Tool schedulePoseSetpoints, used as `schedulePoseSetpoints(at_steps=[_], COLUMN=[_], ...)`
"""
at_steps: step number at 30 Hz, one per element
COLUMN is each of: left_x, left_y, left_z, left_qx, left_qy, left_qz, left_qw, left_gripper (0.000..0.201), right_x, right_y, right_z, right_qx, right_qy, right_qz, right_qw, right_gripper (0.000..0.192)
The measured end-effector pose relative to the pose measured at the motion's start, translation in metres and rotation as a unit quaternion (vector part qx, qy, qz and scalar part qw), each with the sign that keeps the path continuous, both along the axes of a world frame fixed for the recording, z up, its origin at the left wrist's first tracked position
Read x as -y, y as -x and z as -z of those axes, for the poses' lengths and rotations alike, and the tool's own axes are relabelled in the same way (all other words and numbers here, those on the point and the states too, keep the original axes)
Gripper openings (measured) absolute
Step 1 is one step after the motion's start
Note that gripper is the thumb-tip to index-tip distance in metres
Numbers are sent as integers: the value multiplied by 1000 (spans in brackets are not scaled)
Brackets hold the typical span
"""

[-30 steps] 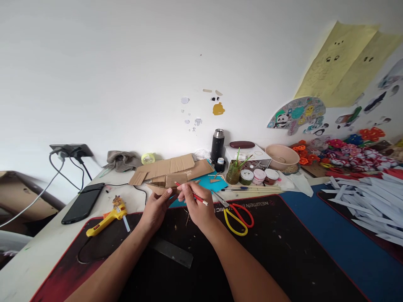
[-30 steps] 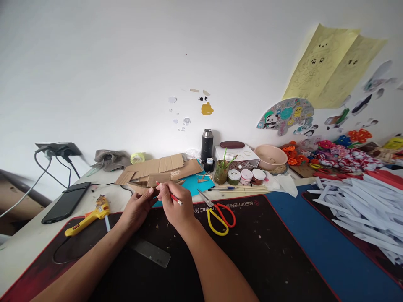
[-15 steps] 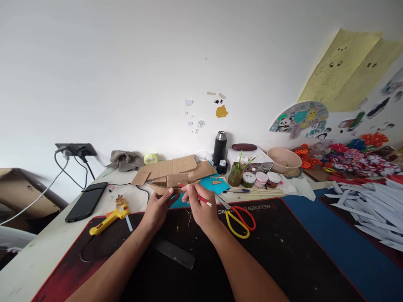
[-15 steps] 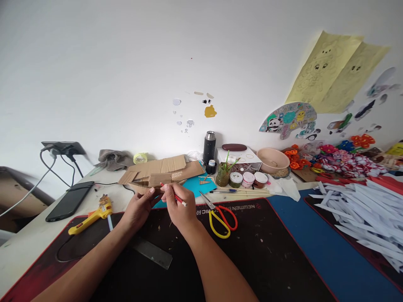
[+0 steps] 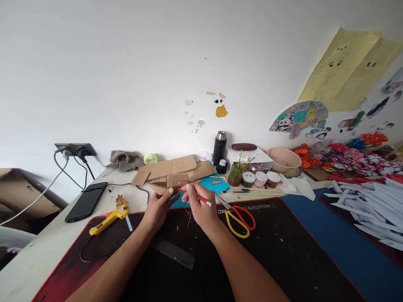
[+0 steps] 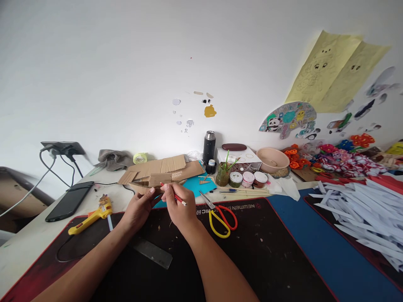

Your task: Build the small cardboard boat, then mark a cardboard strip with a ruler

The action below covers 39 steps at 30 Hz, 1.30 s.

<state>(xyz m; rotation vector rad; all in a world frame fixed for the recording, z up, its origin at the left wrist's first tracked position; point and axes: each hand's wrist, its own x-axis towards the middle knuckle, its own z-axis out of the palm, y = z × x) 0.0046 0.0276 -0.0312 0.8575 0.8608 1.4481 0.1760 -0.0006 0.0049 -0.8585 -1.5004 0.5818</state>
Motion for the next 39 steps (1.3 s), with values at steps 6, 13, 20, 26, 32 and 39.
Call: schedulePoseSetpoints(at_steps=[6,13,20,26,32,39], left_x=[-1,0,0,0,-1,-1], left_y=[0,0,0,0,1,0], left_z=[1,0,-1,0,1,1], left_qx=[-3,1,-3,-5,-4,-10], left_qy=[0,-2,1,-2,1,0], left_qz=[3,-3,-5,-6,0,1], left_qw=[1000,1000,1000,1000,1000,1000], left_gripper=[75,75,73,73,73,74], right_x=[0,-1,0,0,1,0], right_y=[0,0,-1,-2,-1,-1], right_z=[1,1,1,-2,-3,-2], right_qx=[-2,-3,-3,-6,-4,-2], right_qy=[9,8,9,-3,-7,-3], right_qz=[-2,2,1,0,0,2], right_qw=[1000,1000,1000,1000,1000,1000], right_gripper=[50,46,46,42,39,42])
